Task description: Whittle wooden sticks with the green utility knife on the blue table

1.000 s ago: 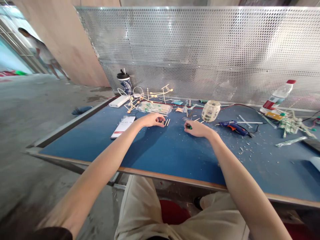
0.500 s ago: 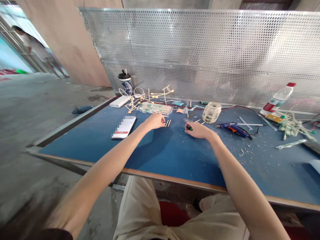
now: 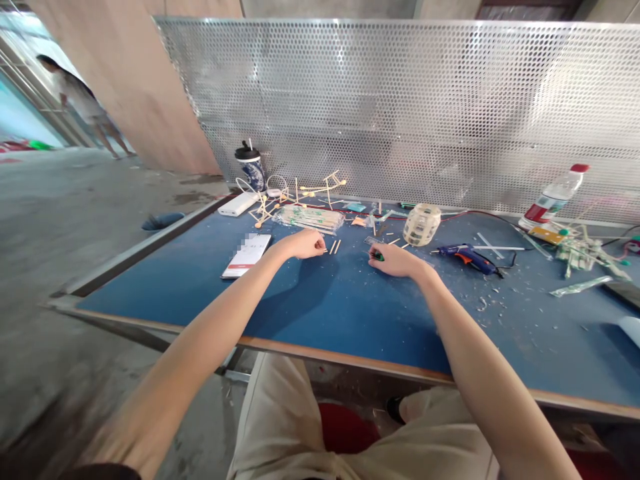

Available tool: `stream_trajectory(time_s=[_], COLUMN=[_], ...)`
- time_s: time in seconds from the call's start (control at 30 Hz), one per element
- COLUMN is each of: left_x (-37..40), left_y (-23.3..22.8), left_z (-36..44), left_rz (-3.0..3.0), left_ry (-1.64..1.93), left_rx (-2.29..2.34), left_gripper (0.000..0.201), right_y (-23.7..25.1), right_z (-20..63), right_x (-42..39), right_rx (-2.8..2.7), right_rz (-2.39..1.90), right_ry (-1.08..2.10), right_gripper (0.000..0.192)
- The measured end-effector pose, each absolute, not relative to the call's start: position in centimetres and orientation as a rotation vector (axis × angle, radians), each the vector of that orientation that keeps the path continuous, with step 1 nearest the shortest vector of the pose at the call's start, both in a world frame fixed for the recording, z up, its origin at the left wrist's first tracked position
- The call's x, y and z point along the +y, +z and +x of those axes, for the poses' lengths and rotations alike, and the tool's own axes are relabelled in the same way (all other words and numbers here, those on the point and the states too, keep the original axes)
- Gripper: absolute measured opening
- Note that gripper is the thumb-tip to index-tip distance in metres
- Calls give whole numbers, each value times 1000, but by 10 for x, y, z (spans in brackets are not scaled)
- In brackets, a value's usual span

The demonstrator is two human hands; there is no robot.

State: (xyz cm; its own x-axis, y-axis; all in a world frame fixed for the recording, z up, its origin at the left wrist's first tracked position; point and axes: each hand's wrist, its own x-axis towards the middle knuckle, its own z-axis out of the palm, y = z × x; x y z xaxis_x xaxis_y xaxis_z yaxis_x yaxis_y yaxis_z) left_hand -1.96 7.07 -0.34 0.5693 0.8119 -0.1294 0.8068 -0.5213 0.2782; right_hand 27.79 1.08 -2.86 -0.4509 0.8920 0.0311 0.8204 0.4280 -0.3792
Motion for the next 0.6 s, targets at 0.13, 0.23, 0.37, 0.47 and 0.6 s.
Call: stream_trajectory(time_s=[0.13,0.23,0.37,0.47,0.6], left_x=[75,77,73,66,56], left_y=[-7,-10,-9,-5,-10], left_z=[-21,-21,-20,-16,-2], left_rz=[2543,2543,2541,2542,2375], left_ry=[34,53,152,250,491], left_rx=[1257,1238,1201,1151,963], left_gripper=[19,18,23,29,35], right_y=[-29,-30,-29,-27,-23], right_z=[278,278,277,272,258], right_x=[11,10,9,7,3], right_rx=[-2447,-2438,-2420,-2393,-2305], right_rz=[-1490,-1478,-1447,-1414,-1403], right_ry=[453,444,415,369,270], right_gripper=[18,17,15,14,23])
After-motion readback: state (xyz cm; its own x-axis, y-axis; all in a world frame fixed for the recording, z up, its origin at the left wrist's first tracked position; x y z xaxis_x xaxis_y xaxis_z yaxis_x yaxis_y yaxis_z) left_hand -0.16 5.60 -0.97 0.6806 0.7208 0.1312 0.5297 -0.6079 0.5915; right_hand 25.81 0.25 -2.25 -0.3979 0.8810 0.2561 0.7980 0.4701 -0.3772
